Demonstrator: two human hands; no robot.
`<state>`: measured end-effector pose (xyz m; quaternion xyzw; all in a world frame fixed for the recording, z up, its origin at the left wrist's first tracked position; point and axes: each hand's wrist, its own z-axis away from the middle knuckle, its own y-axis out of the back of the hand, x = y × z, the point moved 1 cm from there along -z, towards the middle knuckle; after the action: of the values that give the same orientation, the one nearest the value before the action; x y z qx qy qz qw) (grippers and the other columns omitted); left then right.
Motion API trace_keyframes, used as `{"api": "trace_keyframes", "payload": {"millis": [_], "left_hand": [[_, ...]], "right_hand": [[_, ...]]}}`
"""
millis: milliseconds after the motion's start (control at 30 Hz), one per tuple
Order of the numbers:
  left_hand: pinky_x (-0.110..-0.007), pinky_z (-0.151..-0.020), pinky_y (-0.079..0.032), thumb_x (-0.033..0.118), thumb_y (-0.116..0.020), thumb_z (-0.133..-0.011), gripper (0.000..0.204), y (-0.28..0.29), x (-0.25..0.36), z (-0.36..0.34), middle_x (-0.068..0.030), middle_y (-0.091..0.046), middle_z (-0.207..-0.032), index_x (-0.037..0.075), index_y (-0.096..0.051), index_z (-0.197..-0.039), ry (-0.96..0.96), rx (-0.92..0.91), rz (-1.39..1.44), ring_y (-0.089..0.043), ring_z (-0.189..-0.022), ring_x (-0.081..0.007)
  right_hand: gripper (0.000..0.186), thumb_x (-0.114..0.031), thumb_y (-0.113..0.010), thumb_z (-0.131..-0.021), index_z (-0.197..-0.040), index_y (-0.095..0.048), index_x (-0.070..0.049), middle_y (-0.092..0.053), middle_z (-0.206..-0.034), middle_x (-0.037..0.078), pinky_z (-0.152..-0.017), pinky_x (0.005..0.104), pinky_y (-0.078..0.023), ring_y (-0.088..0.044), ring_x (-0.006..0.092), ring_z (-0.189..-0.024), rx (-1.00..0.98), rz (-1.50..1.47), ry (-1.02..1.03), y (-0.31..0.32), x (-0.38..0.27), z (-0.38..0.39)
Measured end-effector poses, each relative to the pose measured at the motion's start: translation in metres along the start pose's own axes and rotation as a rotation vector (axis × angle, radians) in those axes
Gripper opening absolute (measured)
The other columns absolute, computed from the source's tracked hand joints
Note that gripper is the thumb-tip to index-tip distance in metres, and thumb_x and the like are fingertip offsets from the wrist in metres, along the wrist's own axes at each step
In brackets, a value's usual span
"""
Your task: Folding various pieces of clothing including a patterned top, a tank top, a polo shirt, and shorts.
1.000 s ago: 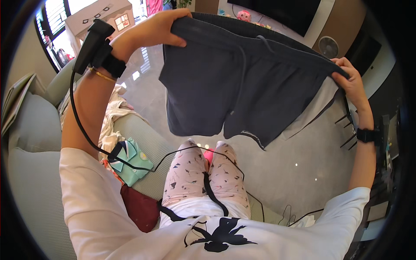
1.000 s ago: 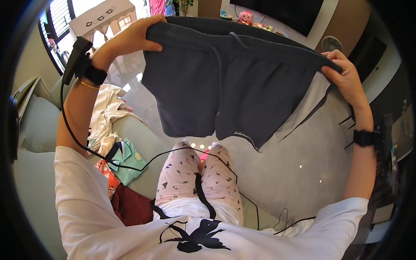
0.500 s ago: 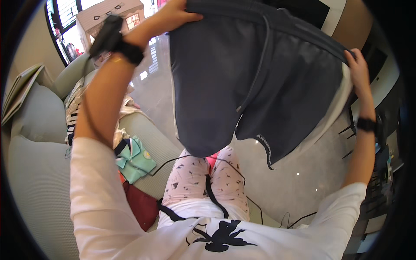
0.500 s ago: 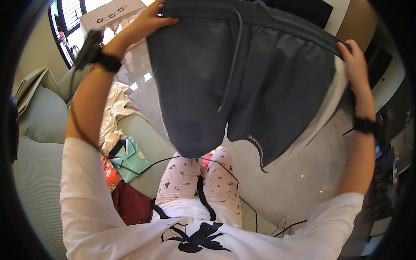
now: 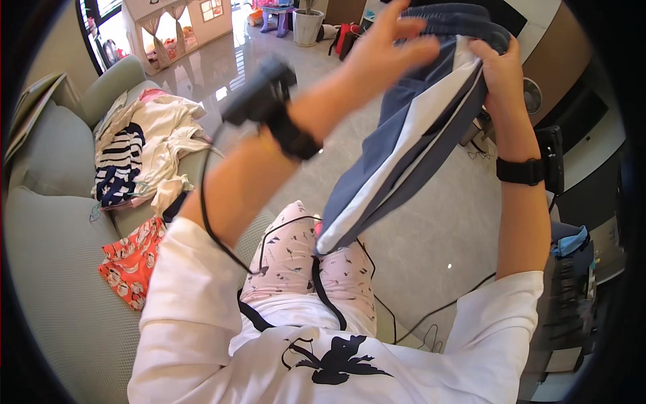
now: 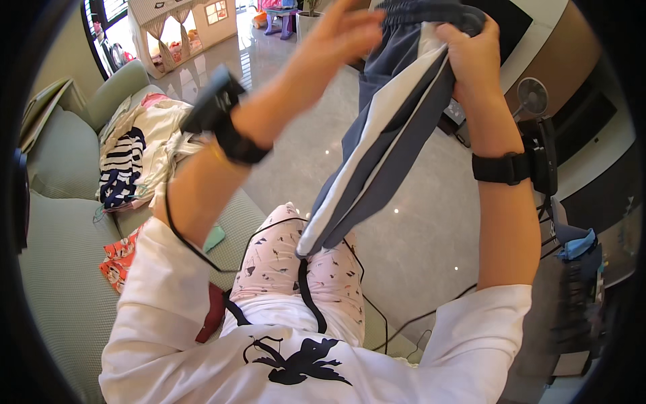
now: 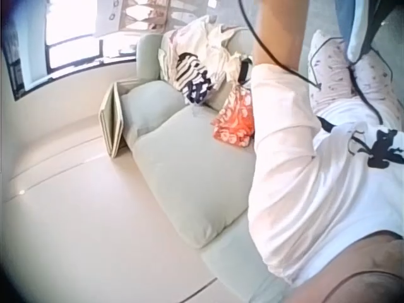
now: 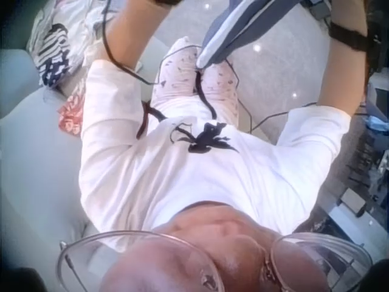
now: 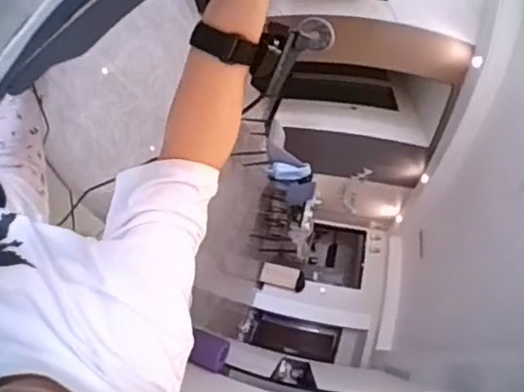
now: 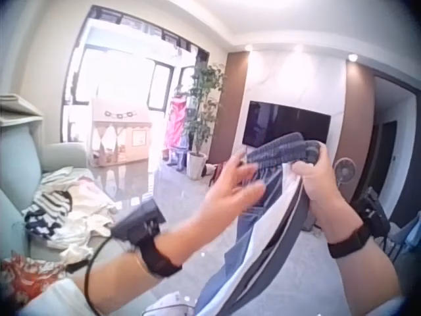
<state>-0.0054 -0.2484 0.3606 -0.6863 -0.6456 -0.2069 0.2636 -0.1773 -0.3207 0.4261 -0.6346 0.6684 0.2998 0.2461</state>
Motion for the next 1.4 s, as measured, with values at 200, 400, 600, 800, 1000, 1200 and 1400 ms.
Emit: {"api": "trace_keyframes", "payload": {"millis": [200,400,600,800,1000,1200,1400], "left_hand": [[-0.047,-0.103,-0.017,0.024,-0.077,-0.06,0.106,-0.086,-0.055,0.184,-0.0298,-0.017,-0.135,-0.008,-0.008,-0.134,0.406,0.24,-0.795,-0.016,-0.127,-0.0439],[-0.04,-0.08,-0.044,-0.003,-0.057,-0.068,0.035,-0.022,-0.1,0.162,-0.0203,-0.058,-0.097,0.001,-0.055,-0.103,0.329,0.463,-0.66,-0.054,-0.094,-0.0367],[-0.036,-0.066,-0.046,-0.004,-0.054,-0.065,0.027,0.117,-0.008,0.125,-0.0123,-0.062,-0.081,0.004,-0.062,-0.089,-0.266,0.251,-1.239,-0.058,-0.072,-0.03],[-0.032,-0.066,-0.047,0.004,-0.058,-0.063,0.019,0.075,0.028,0.304,-0.0069,-0.063,-0.083,0.004,-0.063,-0.082,0.113,-0.297,-1.044,-0.061,-0.074,-0.022],[-0.034,-0.085,-0.041,0.016,-0.069,-0.07,0.029,0.061,0.001,0.433,-0.0143,-0.056,-0.105,0.0,-0.061,-0.093,0.681,0.164,-1.054,-0.054,-0.093,-0.0257],[-0.027,-0.066,-0.046,0.012,-0.069,-0.07,0.037,0.063,-0.045,0.431,-0.0094,-0.057,-0.089,0.001,-0.056,-0.103,0.942,0.272,-0.793,-0.055,-0.076,-0.0174],[-0.032,-0.068,-0.047,0.005,-0.063,-0.071,0.031,0.048,-0.071,0.413,-0.0127,-0.057,-0.086,-0.001,-0.054,-0.101,0.914,0.349,-0.603,-0.057,-0.074,-0.0226]], "right_hand": [[0.042,-0.003,-0.07,-0.063,-0.098,-0.048,0.009,-0.058,-0.087,0.018,-0.06,0.0341,-0.052,-0.061,0.0224,-0.072,0.328,-0.195,-0.005,-0.006,-0.011,-0.044],[0.034,0.001,-0.071,-0.061,-0.092,-0.057,0.008,-0.061,-0.088,0.016,-0.062,0.0337,-0.054,-0.062,0.0237,-0.074,0.487,-0.273,0.233,0.001,-0.045,-0.051],[0.024,-0.006,-0.056,-0.079,-0.1,-0.055,0.005,-0.059,-0.095,0.014,-0.074,0.0317,-0.05,-0.06,0.0226,-0.083,0.34,-0.248,-0.004,0.12,0.009,-0.002],[0.04,-0.009,-0.056,-0.078,-0.115,-0.046,0.003,-0.053,-0.109,0.014,-0.082,0.0314,-0.046,-0.055,0.0218,-0.096,0.293,0.096,-0.575,0.201,0.173,0.24],[0.045,-0.015,-0.061,-0.078,-0.119,-0.045,-0.001,-0.05,-0.117,0.015,-0.085,0.0339,-0.043,-0.049,0.0217,-0.106,-0.493,0.452,-0.647,0.058,0.191,0.38],[0.054,-0.029,-0.067,-0.073,-0.107,-0.046,0.008,-0.053,-0.1,0.027,-0.082,0.0384,-0.043,-0.052,0.0372,-0.093,-0.974,0.509,-0.576,-0.136,0.15,0.421],[0.049,-0.029,-0.071,-0.071,-0.096,-0.049,0.006,-0.057,-0.087,0.017,-0.075,0.0334,-0.044,-0.056,0.0285,-0.081,-0.696,0.526,-0.885,-0.078,0.209,0.446]]}}
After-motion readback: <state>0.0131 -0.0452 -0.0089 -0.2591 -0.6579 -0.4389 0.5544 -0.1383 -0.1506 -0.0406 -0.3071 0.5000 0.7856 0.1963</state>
